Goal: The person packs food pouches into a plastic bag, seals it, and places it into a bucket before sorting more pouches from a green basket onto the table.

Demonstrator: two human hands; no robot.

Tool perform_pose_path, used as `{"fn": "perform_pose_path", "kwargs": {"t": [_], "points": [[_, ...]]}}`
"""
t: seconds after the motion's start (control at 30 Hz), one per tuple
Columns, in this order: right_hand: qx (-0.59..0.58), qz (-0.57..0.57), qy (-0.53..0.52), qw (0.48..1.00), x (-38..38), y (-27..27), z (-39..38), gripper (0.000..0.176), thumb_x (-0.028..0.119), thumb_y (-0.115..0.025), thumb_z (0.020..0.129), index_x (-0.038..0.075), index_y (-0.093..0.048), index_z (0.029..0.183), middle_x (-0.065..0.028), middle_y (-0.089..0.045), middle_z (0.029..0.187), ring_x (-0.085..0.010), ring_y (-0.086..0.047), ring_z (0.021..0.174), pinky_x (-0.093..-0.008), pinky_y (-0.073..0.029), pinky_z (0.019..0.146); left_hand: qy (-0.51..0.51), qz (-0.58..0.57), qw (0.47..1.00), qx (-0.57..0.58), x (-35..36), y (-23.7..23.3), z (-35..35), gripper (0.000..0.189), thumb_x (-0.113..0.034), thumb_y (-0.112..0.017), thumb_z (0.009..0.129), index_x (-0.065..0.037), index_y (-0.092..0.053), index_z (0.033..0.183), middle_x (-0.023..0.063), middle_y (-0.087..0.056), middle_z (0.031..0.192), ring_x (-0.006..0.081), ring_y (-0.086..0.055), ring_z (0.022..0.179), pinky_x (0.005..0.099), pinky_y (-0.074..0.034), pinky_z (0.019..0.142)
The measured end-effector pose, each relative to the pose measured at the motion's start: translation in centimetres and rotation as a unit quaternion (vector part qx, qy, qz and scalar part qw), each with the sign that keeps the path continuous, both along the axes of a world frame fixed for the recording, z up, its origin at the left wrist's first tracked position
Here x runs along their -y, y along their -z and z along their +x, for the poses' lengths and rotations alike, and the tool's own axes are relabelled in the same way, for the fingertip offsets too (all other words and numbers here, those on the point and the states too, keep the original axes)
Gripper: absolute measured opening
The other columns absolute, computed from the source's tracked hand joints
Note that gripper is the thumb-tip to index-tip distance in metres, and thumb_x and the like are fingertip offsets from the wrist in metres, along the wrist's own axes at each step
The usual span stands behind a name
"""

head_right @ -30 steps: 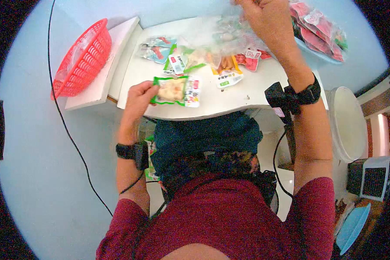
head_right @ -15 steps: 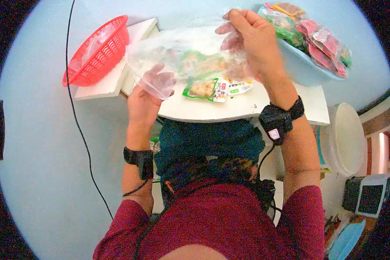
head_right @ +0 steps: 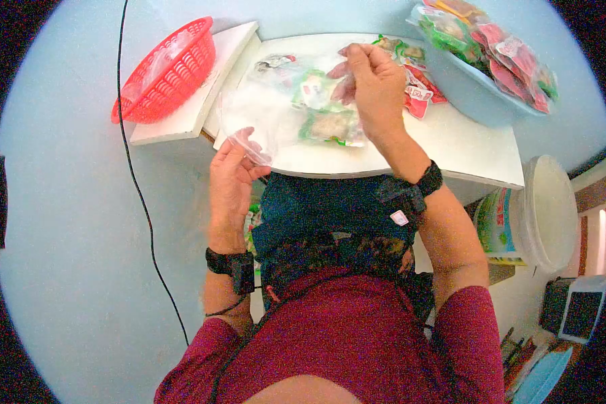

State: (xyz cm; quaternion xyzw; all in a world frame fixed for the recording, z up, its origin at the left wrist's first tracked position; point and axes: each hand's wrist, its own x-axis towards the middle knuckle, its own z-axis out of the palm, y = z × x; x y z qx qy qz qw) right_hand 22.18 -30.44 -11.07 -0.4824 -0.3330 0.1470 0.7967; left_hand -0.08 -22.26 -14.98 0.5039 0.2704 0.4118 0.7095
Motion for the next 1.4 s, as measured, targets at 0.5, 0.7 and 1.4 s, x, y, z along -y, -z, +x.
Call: {"fn": "perform_pose_path", "kwargs": {"t": [0.5, 0.7, 1.4], "points": [[0.287, -0.008, 0.204, 0.936, 1.7, 1.9, -0.1, 0.013, 0.015, -0.060, 0.094, 0.004, -0.063, 0.097, -0.0040, -0.055, 0.063, -0.0084, -0.048, 0.055, -0.0237, -0.040, 0.050, -0.016, -0.103, 0.994, 0.020, -0.6, 2.1, -3.0, 0.020, -0.013, -0.068, 0.087, 0.001, -0.065, 0.100, 0.0010, -0.061, 0.077, 0.0089, -0.054, 0.057, 0.0219, -0.040, 0.047], [0.234, -0.044, 0.132, 0.962, 1.6, 2.1, 0.1, 0.014, 0.015, -0.062, 0.092, 0.002, -0.066, 0.093, 0.0005, -0.053, 0.063, -0.0062, -0.045, 0.056, -0.0220, -0.037, 0.050, 0.036, -0.157, 0.985, 0.060, -1.8, 2.3, -4.8, 0.016, -0.010, -0.068, 0.086, -0.001, -0.064, 0.099, -0.0019, -0.058, 0.074, 0.0080, -0.050, 0.055, 0.0222, -0.040, 0.047], [0.509, -0.306, 0.211, 0.776, 2.5, 8.2, 2.1, 0.034, 0.030, -0.069, 0.080, -0.002, -0.066, 0.092, -0.0170, -0.064, 0.101, -0.0315, -0.059, 0.095, -0.0409, -0.048, 0.076, -0.394, 0.506, 0.734, -0.224, -0.7, -4.8, -4.3, 0.014, -0.011, -0.063, 0.090, -0.002, -0.070, 0.099, 0.0004, -0.053, 0.068, 0.0106, -0.046, 0.059, 0.0275, -0.037, 0.052]]}}
